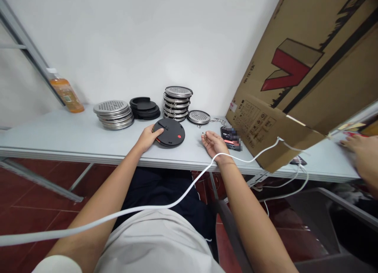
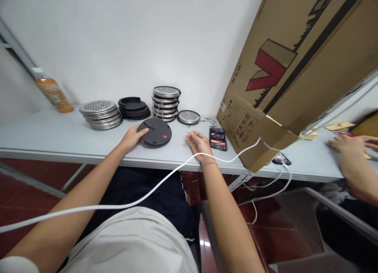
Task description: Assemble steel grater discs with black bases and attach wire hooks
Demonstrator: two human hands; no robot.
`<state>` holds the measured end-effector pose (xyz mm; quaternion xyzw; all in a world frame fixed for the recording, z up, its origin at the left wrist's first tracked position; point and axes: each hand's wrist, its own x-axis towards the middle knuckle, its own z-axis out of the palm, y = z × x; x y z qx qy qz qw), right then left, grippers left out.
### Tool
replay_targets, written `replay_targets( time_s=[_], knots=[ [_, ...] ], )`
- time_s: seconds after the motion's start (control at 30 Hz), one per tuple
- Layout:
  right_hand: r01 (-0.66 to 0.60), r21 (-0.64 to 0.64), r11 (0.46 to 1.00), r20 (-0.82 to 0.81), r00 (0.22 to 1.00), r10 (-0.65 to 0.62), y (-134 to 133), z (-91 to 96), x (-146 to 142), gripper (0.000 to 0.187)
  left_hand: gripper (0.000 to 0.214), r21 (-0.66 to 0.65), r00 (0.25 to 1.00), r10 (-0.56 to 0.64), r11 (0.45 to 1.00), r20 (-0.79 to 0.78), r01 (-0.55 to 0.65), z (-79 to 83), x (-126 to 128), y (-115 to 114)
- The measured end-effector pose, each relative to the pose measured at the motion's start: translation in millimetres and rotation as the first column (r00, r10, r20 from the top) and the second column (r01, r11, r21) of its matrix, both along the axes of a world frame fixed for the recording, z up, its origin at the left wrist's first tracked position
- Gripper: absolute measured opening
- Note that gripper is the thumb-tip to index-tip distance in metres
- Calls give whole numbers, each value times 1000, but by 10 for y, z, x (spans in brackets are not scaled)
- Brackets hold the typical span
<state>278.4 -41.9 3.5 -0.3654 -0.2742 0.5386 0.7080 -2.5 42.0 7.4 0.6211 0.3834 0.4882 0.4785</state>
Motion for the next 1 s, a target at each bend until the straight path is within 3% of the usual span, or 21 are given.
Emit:
replay_targets(
  time_s=[0.47,0.53,0.6,0.7,0.83,0.9,1.0],
  knots=[
    [2,17,1000,60,998,-3,18,-31,-36,31,51,-33,999,-18,999,44,19,-22,11,26],
    [-18,15,1000,79,997,17,27,-50,-33,31,48,-76,998,-63,995,25,65,9,16,52],
    [-37,26,999,108,994,34,45,-80,-31,33,46,-150,977,-197,972,-82,183,86,16,100],
    [-44,37,998,173,984,37,74,-128,-31,36,51,-279,832,-417,902,-366,330,277,30,217],
    [-81,54,995,254,965,64,85,-165,-32,36,64,-367,554,-527,849,-644,380,543,170,403],
    [-87,71,994,272,960,64,84,-169,-34,36,68,-360,428,-508,851,-747,382,635,296,464],
    [-57,84,995,270,962,32,88,-166,-40,36,66,-188,291,-337,879,-896,438,703,505,444]
  ],
)
